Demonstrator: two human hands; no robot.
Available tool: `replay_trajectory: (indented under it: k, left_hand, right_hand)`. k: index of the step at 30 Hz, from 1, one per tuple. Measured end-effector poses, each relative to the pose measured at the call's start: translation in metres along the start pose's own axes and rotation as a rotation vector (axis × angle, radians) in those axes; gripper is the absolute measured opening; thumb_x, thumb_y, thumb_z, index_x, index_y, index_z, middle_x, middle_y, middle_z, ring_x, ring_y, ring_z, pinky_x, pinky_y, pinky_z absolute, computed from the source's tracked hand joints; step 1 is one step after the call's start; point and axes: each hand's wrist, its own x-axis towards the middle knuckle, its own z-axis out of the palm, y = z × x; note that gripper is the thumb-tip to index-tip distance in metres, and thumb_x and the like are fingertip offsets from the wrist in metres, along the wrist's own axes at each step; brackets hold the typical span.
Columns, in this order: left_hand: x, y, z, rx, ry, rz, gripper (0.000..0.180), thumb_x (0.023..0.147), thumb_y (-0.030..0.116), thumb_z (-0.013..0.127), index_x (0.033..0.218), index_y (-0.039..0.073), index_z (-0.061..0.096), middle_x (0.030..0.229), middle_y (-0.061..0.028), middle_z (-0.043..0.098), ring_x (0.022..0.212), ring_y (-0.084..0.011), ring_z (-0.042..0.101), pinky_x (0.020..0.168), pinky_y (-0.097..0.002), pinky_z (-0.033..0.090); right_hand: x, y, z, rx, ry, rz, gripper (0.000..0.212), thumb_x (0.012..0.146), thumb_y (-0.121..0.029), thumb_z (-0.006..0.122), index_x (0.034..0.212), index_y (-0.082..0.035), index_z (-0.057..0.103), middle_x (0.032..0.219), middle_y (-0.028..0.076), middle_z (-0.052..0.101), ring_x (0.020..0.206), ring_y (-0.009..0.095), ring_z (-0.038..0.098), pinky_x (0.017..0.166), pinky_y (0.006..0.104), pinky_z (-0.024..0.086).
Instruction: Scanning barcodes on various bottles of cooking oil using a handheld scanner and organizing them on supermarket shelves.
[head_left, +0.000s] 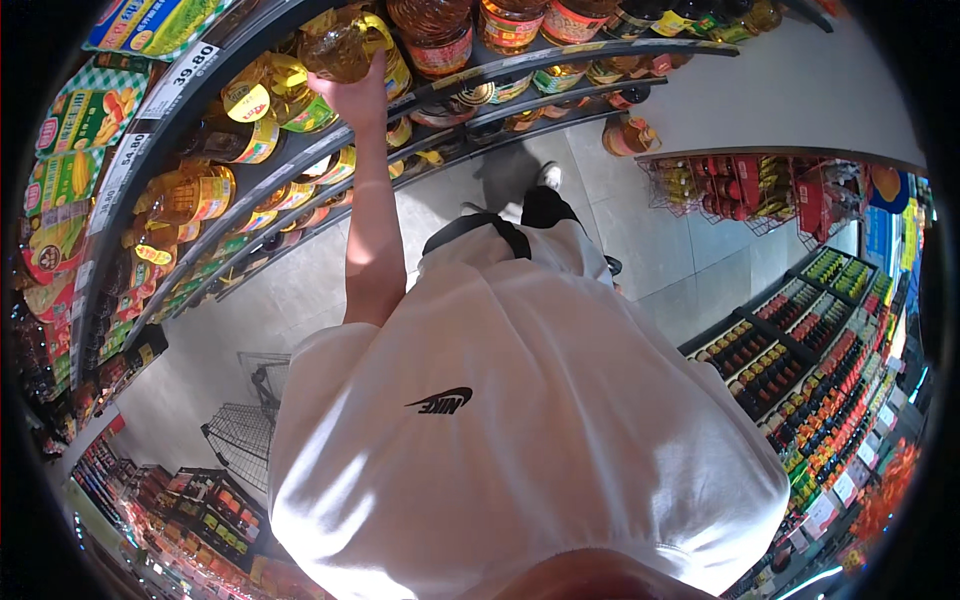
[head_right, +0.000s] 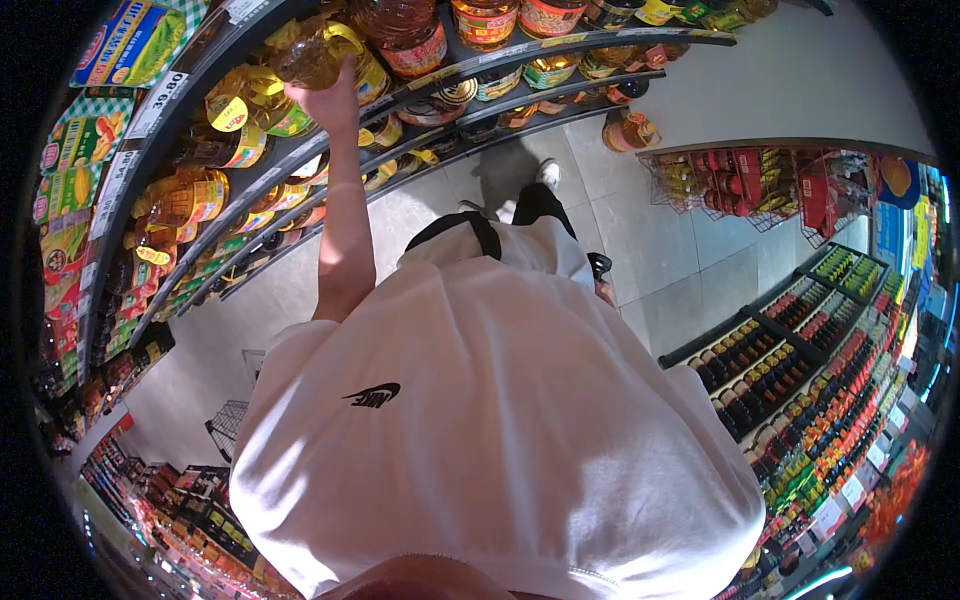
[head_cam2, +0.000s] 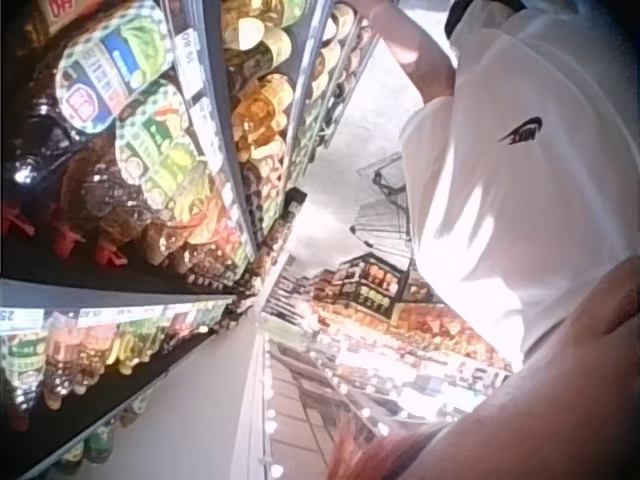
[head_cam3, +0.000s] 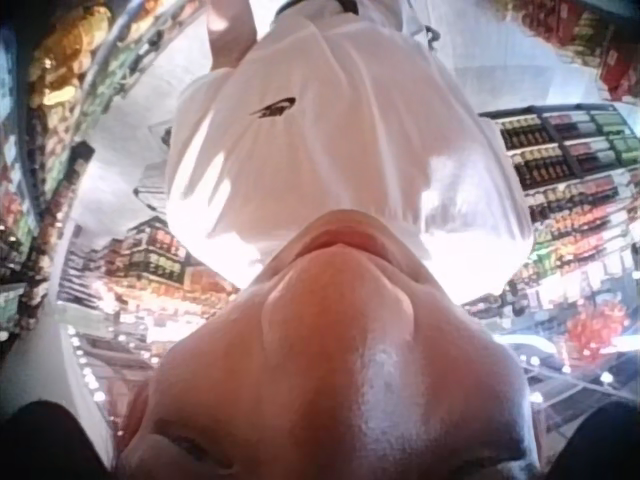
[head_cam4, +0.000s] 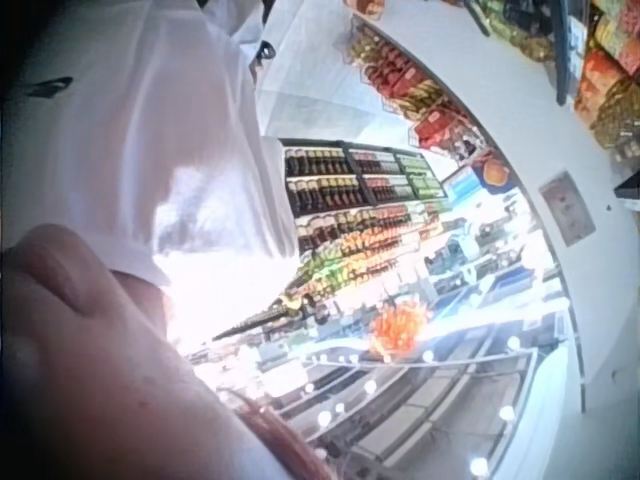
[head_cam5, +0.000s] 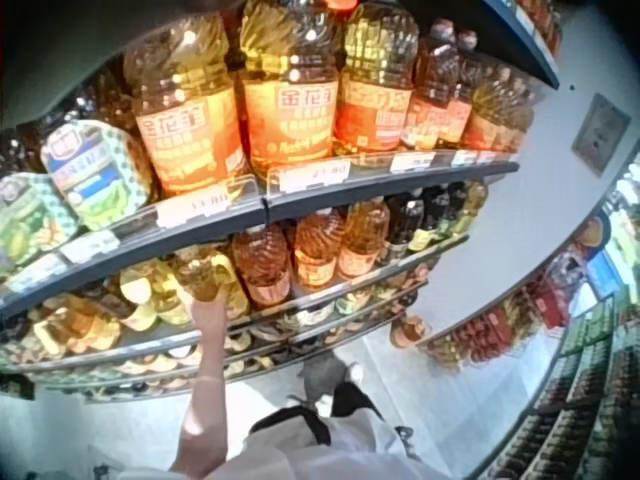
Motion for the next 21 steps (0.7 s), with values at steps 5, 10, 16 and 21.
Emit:
replay_trajectory:
  k: [5,10,16,21]
  left_hand:
    - [0.0,-0.004,-0.002,0.051,0.001,-0.039,0.081,0.071,0.006,0.083,0.129,-0.003,0.028,0.122,-0.0202,0.052,0.109,-0.026,0.058,0.094,-0.0369,0.049]
    - [-0.017,0.009,-0.011,-0.18,0.05,-0.071,0.08,0.069,-0.004,0.078,0.131,-0.001,0.026,0.125,-0.0194,0.049,0.113,-0.0265,0.055,0.097,-0.039,0.05]
    - [-0.019,0.008,-0.036,-0.296,0.344,-0.021,0.088,0.074,-0.002,0.073,0.144,-0.003,0.021,0.138,-0.0226,0.04,0.121,-0.0301,0.05,0.104,-0.0429,0.045]
    - [-0.013,0.076,-0.07,-0.466,0.425,-0.312,0.069,0.08,0.008,0.067,0.14,0.002,0.034,0.132,-0.0202,0.052,0.114,-0.0302,0.058,0.095,-0.0464,0.052]
  right_hand:
    - [0.01,-0.006,-0.002,-0.038,0.026,-0.044,0.046,0.078,-0.041,0.068,0.094,0.002,0.068,0.081,0.015,0.065,0.077,0.023,0.062,0.068,0.0379,0.046]
    - [0.032,-0.03,-0.004,-0.048,0.057,-0.105,0.049,0.077,-0.043,0.069,0.095,0.003,0.068,0.081,0.015,0.066,0.078,0.023,0.062,0.068,0.0382,0.046]
    - [0.053,-0.033,-0.002,-0.078,0.076,-0.107,0.054,0.075,-0.045,0.069,0.097,0.004,0.069,0.083,0.015,0.067,0.08,0.024,0.063,0.07,0.0391,0.047]
    - [0.057,-0.041,-0.014,-0.063,0.014,-0.364,0.042,0.076,-0.035,0.069,0.09,0.005,0.067,0.071,0.011,0.065,0.065,0.021,0.062,0.061,0.0379,0.048]
